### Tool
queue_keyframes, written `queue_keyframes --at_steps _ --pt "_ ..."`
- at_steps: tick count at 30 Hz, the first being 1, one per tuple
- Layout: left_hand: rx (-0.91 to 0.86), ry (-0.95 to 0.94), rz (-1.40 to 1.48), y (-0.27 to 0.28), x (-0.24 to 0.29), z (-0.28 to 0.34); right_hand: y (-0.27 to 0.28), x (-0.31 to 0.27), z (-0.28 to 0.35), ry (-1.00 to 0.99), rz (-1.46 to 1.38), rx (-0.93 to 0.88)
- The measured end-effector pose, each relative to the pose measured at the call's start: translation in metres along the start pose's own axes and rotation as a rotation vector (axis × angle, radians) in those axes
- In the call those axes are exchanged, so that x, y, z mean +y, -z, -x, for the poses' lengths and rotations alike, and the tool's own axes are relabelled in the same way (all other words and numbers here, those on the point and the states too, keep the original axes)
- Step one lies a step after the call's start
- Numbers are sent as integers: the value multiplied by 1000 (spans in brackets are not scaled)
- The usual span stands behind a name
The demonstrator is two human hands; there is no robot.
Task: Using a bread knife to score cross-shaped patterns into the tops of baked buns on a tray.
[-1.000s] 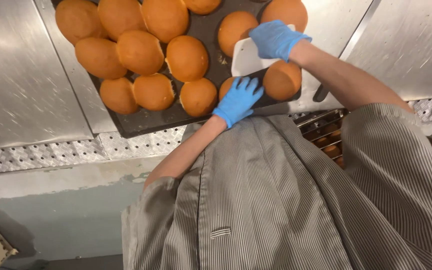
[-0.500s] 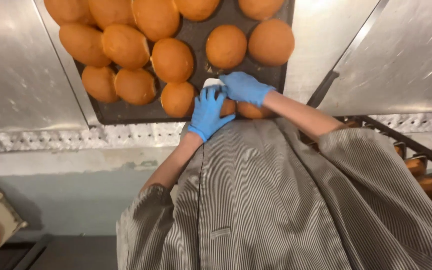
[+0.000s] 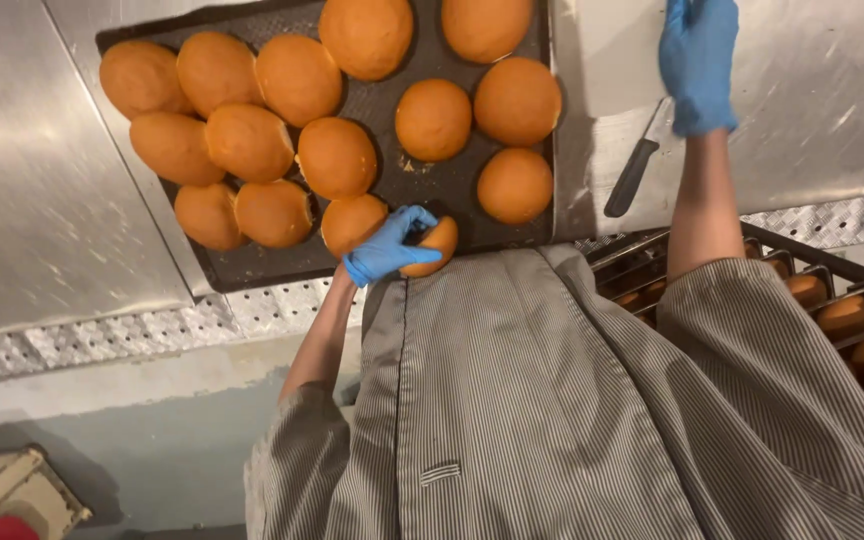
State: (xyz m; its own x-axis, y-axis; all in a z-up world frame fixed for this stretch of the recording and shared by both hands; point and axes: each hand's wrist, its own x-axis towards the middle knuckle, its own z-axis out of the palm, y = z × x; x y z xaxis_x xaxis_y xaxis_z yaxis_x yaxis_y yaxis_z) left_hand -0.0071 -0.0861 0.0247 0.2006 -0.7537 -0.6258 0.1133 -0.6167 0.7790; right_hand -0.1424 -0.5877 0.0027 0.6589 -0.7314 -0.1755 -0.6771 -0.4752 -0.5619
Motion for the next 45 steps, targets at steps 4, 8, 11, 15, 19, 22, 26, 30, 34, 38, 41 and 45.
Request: queue_keyframes --at_steps 4,8,11,15,19,22,26,30,34,38,41,45 --pt "-152 -85 -70 -5 1 0 -53 103 -40 167 -13 46" --pt "-81 -1 46 9 21 14 6 -28 58 150 276 394" --pt "-39 -163 842 24 50 32 14 -56 130 -135 77 295" --pt "-155 -403 1647 27 90 24 -12 -59 170 -429 53 46" --pt "-201 -446 1598 37 126 3 -14 -70 177 -373 -98 238" --pt "-343 -468 1645 48 144 -13 3 -98 214 -139 -58 387" --pt "-617 -514 1723 56 160 -6 29 -233 262 33 -516 293" --pt "-555 -590 1666 64 161 3 -3 -285 291 396 -245 200" --pt "-235 -454 1756 78 131 -7 -15 -331 302 449 -231 80" --pt "-362 -559 1730 88 130 6 -16 -348 301 488 -187 34" --pt "-312 -564 1695 92 127 10 -15 -359 300 501 -150 21" --pt "-291 -562 1716 105 138 20 -19 -351 310 497 -20 -11"
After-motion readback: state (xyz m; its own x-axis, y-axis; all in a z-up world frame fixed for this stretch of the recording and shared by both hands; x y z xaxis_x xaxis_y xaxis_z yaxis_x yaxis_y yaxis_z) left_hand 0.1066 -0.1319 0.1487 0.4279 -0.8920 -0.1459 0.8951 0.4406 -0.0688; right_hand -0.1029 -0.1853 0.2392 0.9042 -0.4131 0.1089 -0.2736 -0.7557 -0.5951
